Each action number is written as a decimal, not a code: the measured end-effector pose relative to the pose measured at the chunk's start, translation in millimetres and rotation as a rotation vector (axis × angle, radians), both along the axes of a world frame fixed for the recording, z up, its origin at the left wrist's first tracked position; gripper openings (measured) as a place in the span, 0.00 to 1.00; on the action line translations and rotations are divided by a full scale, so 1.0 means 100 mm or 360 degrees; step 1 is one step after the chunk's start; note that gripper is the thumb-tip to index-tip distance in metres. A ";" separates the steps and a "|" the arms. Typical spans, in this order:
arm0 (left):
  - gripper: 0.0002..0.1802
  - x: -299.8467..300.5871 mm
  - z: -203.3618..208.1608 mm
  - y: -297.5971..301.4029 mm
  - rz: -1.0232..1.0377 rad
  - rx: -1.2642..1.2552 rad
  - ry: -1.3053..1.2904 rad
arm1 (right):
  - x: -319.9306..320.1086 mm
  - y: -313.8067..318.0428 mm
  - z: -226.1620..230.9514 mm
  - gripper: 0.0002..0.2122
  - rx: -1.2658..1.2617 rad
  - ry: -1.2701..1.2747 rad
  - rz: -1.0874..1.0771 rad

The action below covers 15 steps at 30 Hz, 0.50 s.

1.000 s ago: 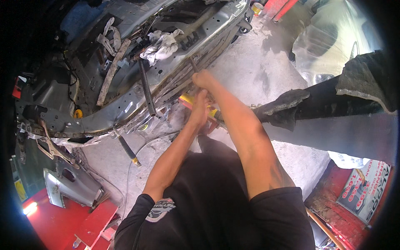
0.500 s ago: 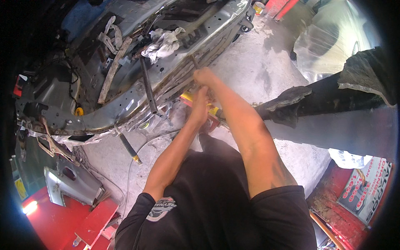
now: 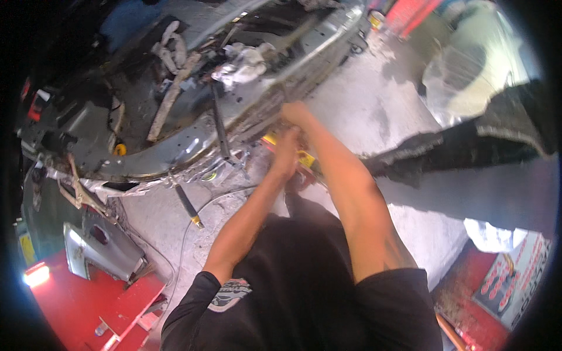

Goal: The person uses a hammer and a yellow pry bar to straighten and adjust a damaged car frame section mounted on a red frame machine. They repeatedly tap and lever the metal, then fit a black rubber seal into a channel along the frame edge.

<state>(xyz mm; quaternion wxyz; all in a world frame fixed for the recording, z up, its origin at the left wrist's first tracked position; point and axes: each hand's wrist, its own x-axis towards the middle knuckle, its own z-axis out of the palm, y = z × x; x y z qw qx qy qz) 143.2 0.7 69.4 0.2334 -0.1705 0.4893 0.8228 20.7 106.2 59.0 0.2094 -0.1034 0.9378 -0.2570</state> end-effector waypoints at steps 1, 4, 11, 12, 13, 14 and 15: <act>0.31 -0.01 -0.09 0.00 -0.0026 -0.0015 0.0074 | 0.00 0.02 0.02 0.15 0.0042 -0.0064 0.0046; 0.36 0.07 0.35 0.03 0.0058 -0.0078 -0.0049 | -0.04 0.23 -0.26 0.14 -0.0040 -0.0086 0.0150; 0.32 0.07 0.34 0.08 0.0170 -0.0098 -0.0011 | 0.08 0.11 -0.09 0.12 -0.0693 -0.0470 -0.0722; 0.31 0.09 0.33 0.09 0.0173 -0.0093 -0.0006 | 0.08 0.13 -0.09 0.12 -0.0598 -0.0423 -0.0660; 0.31 0.09 0.31 0.10 0.0174 -0.0089 0.0000 | 0.08 0.16 -0.12 0.13 -0.0553 -0.0368 -0.0594; 0.31 0.09 0.30 0.11 0.0174 -0.0084 0.0005 | 0.06 0.15 -0.14 0.13 -0.0510 -0.0309 -0.0524; 0.31 0.10 0.30 0.13 0.0169 -0.0075 -0.0002 | 0.06 0.21 -0.25 0.14 -0.0510 -0.0243 -0.0463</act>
